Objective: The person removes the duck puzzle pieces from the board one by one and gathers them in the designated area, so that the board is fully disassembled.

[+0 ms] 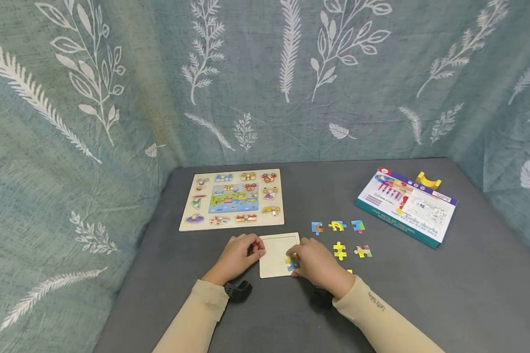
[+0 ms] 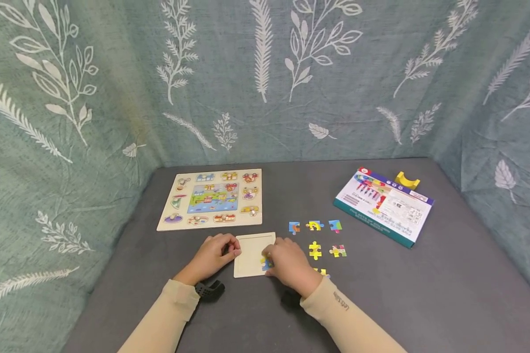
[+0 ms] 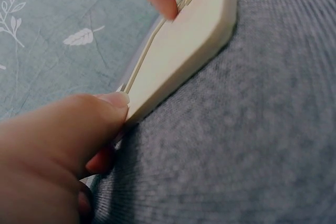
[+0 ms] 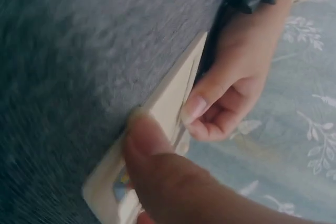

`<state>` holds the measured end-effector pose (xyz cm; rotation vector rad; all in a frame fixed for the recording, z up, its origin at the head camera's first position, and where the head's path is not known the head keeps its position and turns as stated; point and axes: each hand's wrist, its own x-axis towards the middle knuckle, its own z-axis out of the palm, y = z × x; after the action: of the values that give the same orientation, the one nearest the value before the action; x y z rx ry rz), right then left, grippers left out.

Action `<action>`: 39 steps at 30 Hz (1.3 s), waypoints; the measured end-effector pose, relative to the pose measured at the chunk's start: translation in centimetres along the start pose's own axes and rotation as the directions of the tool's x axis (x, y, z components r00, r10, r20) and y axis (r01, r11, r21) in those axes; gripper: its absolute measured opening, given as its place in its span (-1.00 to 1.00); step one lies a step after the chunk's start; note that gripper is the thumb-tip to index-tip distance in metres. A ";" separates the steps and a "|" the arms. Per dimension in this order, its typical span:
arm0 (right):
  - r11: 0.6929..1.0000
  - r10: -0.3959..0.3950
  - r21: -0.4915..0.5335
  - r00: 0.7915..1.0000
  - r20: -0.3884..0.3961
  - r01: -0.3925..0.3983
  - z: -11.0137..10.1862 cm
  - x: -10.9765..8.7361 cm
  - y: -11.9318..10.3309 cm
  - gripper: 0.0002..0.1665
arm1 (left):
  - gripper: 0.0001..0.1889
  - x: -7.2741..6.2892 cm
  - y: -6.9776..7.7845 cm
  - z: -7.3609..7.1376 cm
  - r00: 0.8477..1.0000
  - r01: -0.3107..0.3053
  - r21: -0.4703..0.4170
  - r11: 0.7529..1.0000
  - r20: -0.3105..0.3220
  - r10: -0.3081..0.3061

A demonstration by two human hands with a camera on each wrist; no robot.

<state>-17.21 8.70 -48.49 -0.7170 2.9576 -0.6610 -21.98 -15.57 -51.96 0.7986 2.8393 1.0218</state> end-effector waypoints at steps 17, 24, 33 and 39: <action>0.987 0.085 0.127 0.990 0.116 -0.099 -0.5 1.1 0.1 -0.56 | -0.84 0.2 -0.3 0.0 1.000 -0.011 -0.002 1.000 -0.014 0.011; 0.965 -0.067 0.247 0.995 -0.078 0.084 -2.8 -0.9 1.1 -0.82 | -0.84 0.0 -0.2 -0.5 1.000 -0.004 -0.006 1.000 -0.020 0.004; 0.912 0.169 0.395 0.977 -0.127 -0.106 -8.3 -7.0 7.3 -0.72 | -0.84 -0.2 -0.6 -0.9 1.000 0.003 0.010 1.000 -0.028 -0.003; 0.894 0.288 0.384 0.953 -0.098 -0.230 -7.1 -9.6 9.7 -0.76 | -0.83 -0.3 -1.1 -1.2 1.000 -0.001 0.014 1.000 -0.010 0.002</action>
<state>-13.66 23.55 -46.67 -0.2426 2.8467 -1.2465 -22.48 -17.18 -51.72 0.7991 2.8576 1.0099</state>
